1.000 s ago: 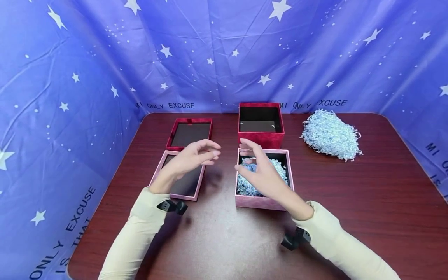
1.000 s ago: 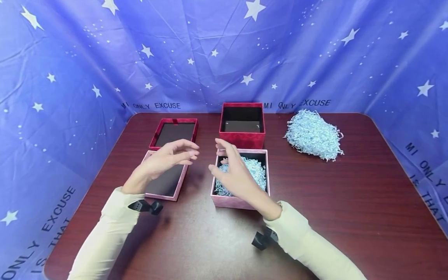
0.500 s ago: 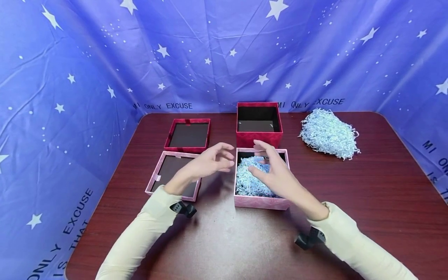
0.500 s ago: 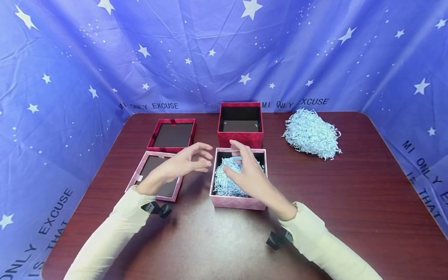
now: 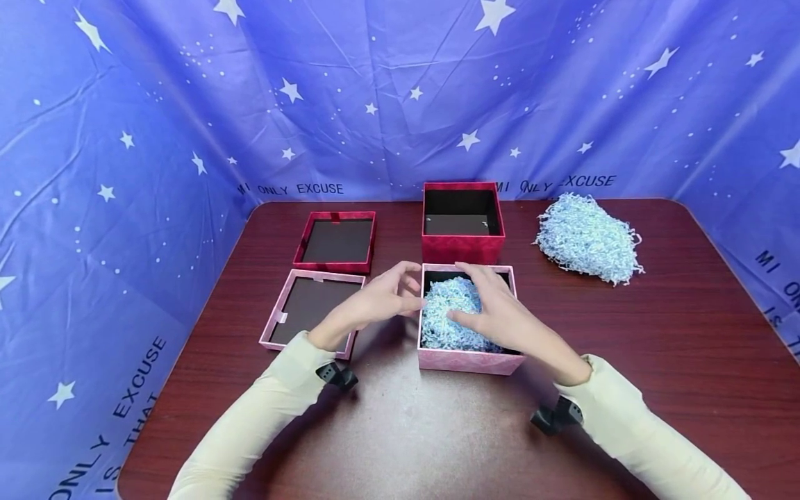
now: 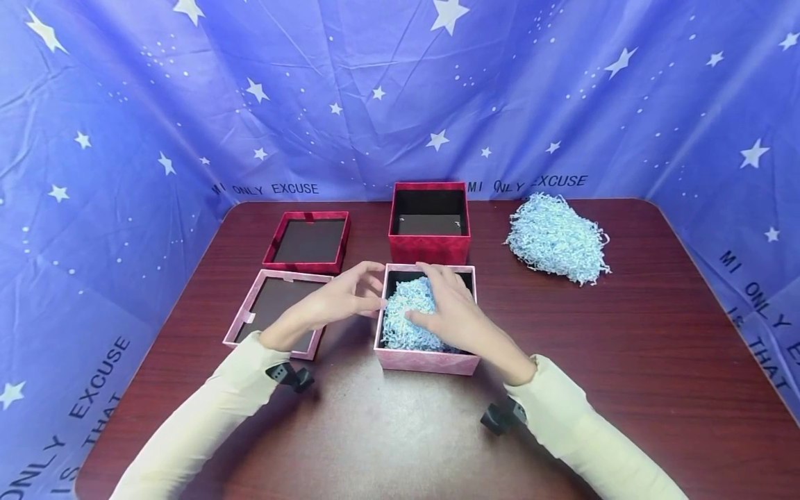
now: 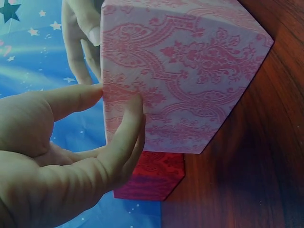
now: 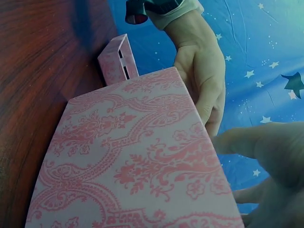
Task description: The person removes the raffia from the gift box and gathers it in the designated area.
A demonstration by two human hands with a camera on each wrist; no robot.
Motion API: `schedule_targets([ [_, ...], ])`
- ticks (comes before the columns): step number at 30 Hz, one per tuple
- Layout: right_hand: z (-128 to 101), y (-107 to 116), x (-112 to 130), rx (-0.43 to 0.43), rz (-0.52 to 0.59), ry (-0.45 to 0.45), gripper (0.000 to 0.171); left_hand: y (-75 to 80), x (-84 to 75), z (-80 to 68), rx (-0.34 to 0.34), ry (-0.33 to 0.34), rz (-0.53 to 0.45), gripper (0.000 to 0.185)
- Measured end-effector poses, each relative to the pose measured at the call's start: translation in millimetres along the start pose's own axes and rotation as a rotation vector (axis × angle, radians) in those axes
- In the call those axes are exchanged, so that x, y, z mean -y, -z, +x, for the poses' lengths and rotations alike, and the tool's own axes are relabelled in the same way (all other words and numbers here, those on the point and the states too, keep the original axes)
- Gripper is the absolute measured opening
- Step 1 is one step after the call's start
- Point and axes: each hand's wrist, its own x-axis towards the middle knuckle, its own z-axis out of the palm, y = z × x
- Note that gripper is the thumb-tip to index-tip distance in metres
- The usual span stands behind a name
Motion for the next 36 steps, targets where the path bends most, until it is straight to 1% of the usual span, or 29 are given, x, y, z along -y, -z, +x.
schedule_targets([
  [4, 2, -1, 0, 0.1, -0.08, -0.036, 0.085, -0.5, 0.7, 0.9, 0.01, 0.011, -0.028, 0.067],
  [9, 6, -2, -1, 0.218, -0.12, -0.076, 0.089, -0.2, 0.9, 1.0, 0.024, 0.013, -0.058, 0.068],
  [14, 11, -6, -4, 0.308, -0.146, -0.131, 0.094, -0.2, 0.0, 1.0, 0.039, 0.022, -0.102, 0.068],
  [17, 14, -10, -5, 0.338, -0.175, -0.139, 0.095, -0.1, -0.1, 0.7, 0.039, 0.031, -0.123, 0.069],
  [22, 18, -20, -9, 0.335, -0.214, -0.101, 0.085, -0.1, 0.4, 0.1, 0.043, 0.033, -0.146, 0.069],
  [26, 19, -23, -10, 0.32, -0.227, -0.096, 0.075, -0.5, 1.0, 0.8, 0.043, 0.033, -0.159, 0.069],
  [31, 20, -20, -10, 0.296, -0.22, -0.077, 0.067, -0.4, 2.8, 2.1, 0.037, 0.035, -0.161, 0.068],
  [36, 21, -13, -8, 0.26, -0.181, -0.075, 0.061, -0.2, 3.3, 1.9, 0.037, 0.036, -0.166, 0.068],
])
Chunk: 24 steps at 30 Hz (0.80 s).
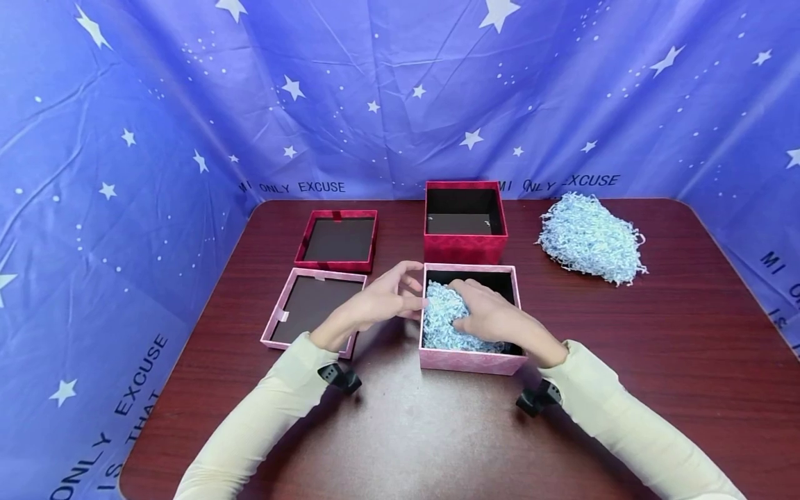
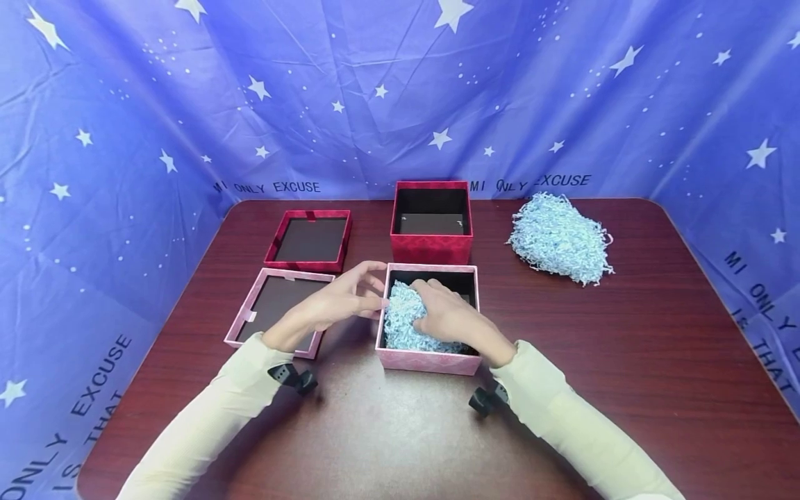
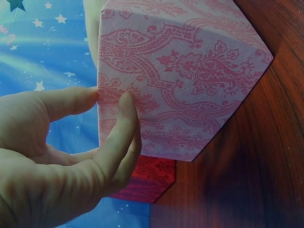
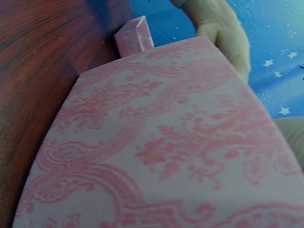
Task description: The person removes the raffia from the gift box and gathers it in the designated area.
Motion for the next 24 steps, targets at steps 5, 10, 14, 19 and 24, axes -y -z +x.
schedule_targets([
  [5, -4, 8, 0, -0.01, 0.039, -0.008, 0.062, 0.1, 0.7, 1.0, 0.0, 0.005, -0.016, 0.067],
  [10, -8, 18, -1, -0.049, 0.078, 0.02, 0.061, -0.4, 0.6, 0.8, 0.001, 0.001, -0.022, 0.068],
  [14, -11, 28, -2, -0.077, 0.128, 0.041, 0.06, -0.2, 1.1, 0.6, 0.005, -0.005, -0.015, 0.068],
  [19, -15, 41, -3, -0.122, 0.148, 0.069, 0.055, 0.7, 1.7, 1.0, 0.014, -0.01, -0.017, 0.067],
  [24, -19, 53, -3, -0.145, 0.149, 0.061, 0.056, 1.5, 2.2, 1.8, 0.018, -0.009, -0.024, 0.067],
])
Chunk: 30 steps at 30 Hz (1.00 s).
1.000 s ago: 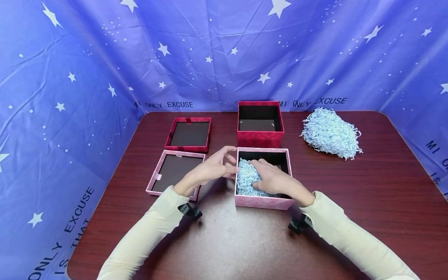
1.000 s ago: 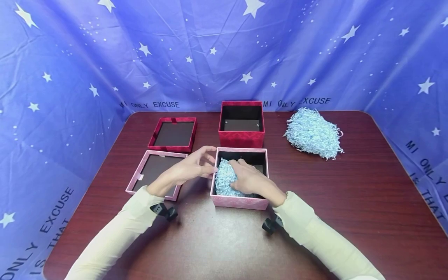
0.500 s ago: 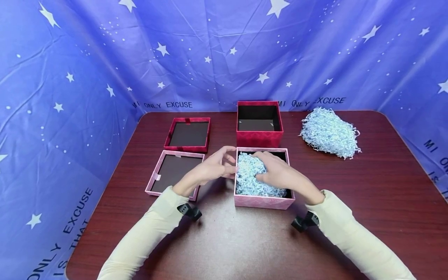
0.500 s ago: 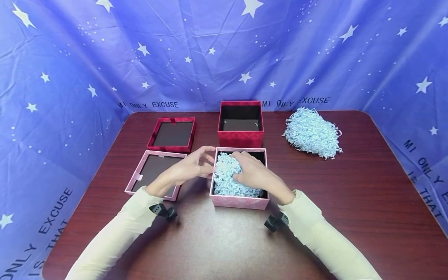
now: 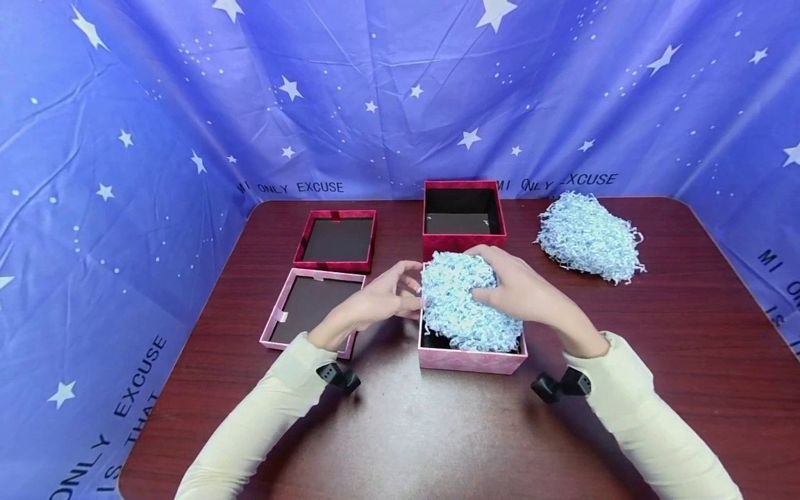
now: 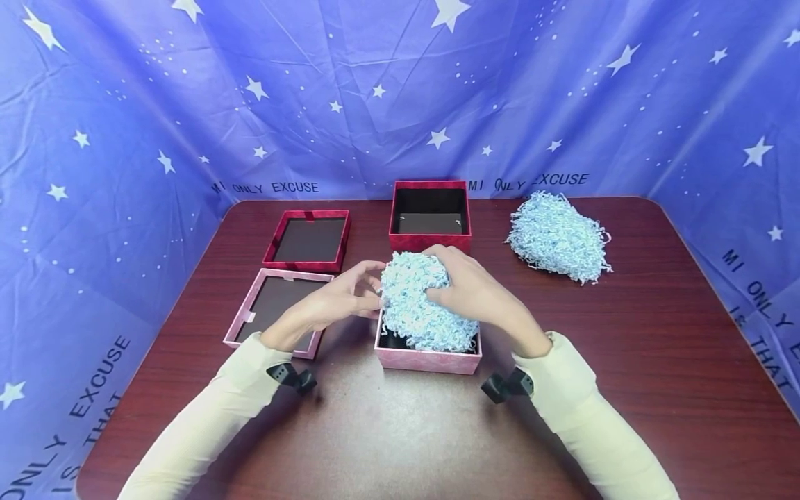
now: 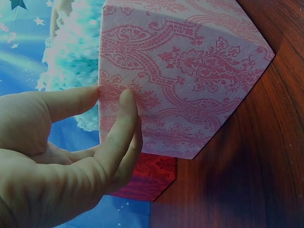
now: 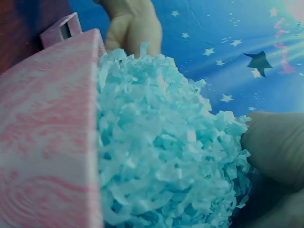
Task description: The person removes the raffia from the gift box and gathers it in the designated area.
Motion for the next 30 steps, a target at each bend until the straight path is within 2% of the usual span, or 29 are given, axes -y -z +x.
schedule_targets([
  [12, -16, 38, 9, -0.074, 0.036, -0.015, 0.061, 0.6, -0.7, 0.1, 0.014, -0.008, -0.01, 0.07],
  [20, -32, 67, 11, -0.17, 0.035, -0.089, 0.062, -0.1, -1.4, -0.7, 0.006, -0.005, -0.009, 0.07],
  [30, -57, 101, -11, -0.242, -0.044, -0.189, 0.066, -1.1, -1.6, -0.8, 0.002, -0.002, -0.015, 0.07],
])
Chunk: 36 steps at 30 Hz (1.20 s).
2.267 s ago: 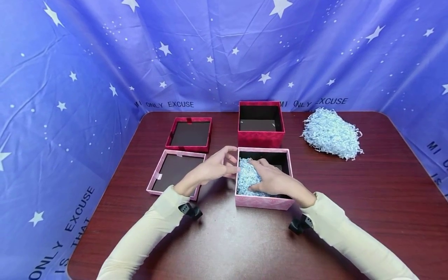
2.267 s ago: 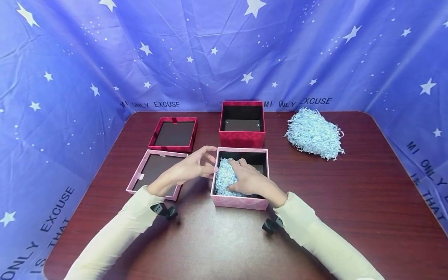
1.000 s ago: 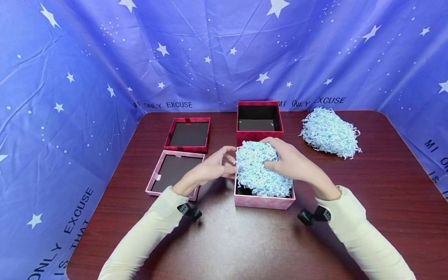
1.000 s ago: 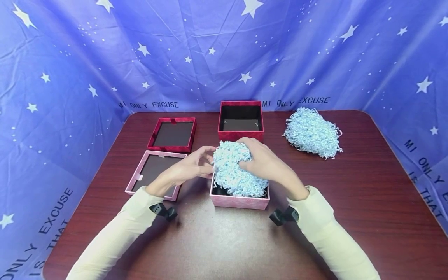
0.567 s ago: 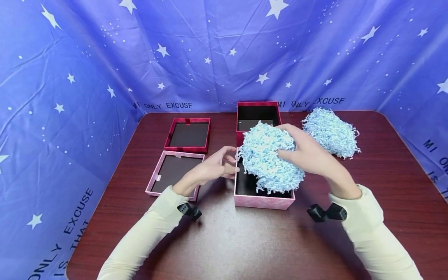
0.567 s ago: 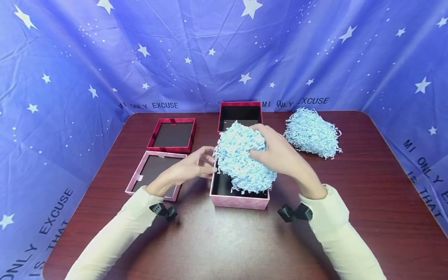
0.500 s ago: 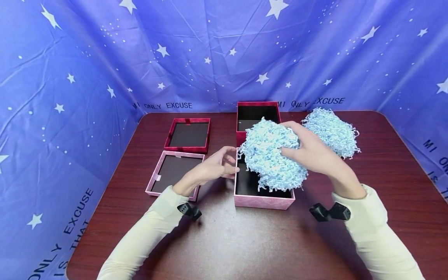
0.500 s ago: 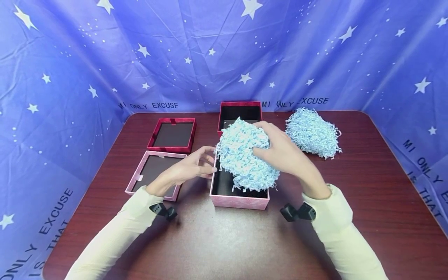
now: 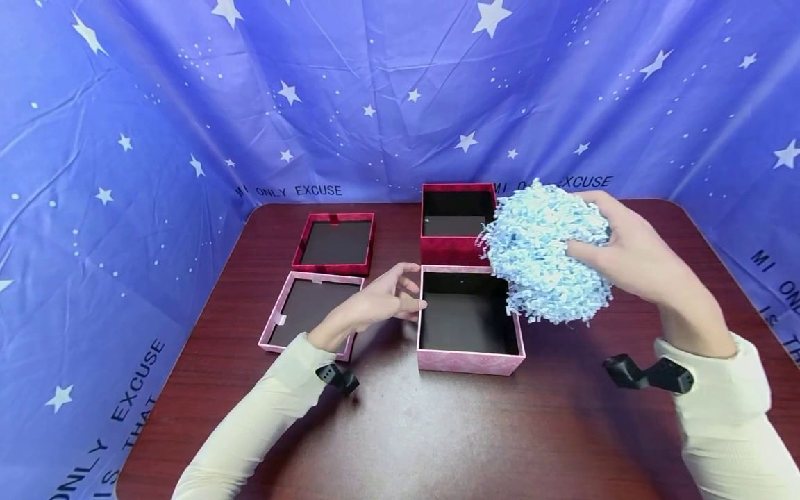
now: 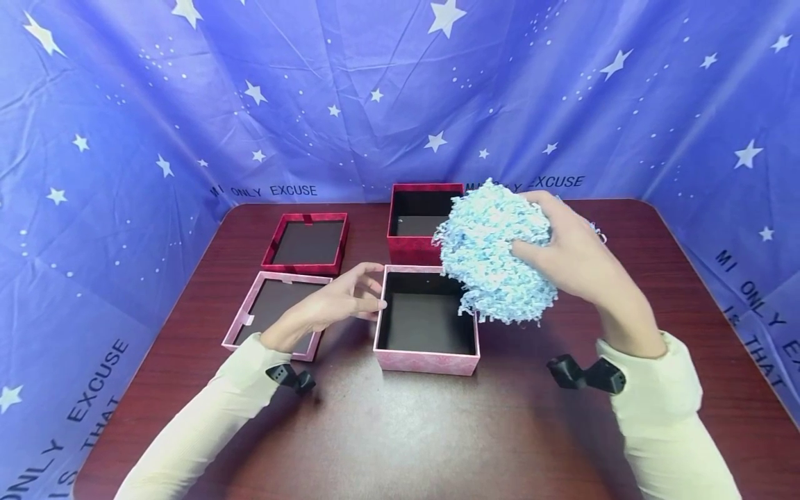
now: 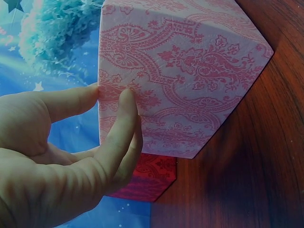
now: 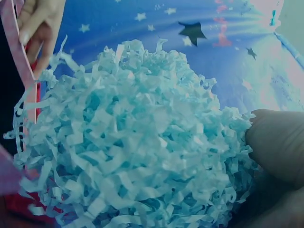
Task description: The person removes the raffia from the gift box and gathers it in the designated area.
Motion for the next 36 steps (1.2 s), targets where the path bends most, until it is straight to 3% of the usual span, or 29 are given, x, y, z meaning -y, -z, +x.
schedule_targets([
  [5, -3, 11, -23, -0.023, -0.069, -0.054, 0.07, -0.3, -0.2, -0.3, 0.0, 0.002, -0.001, 0.07],
  [11, -5, 15, -54, -0.033, -0.053, -0.086, 0.07, 0.0, 1.1, -0.4, 0.004, 0.004, -0.001, 0.07],
  [24, -20, -3, -110, 0.02, -0.103, -0.152, 0.075, 0.4, 1.2, -0.4, -0.007, 0.001, 0.0, 0.07],
  [36, -27, -18, -143, 0.055, -0.188, -0.15, 0.074, 0.1, 1.0, 0.2, -0.005, 0.007, -0.012, 0.071],
])
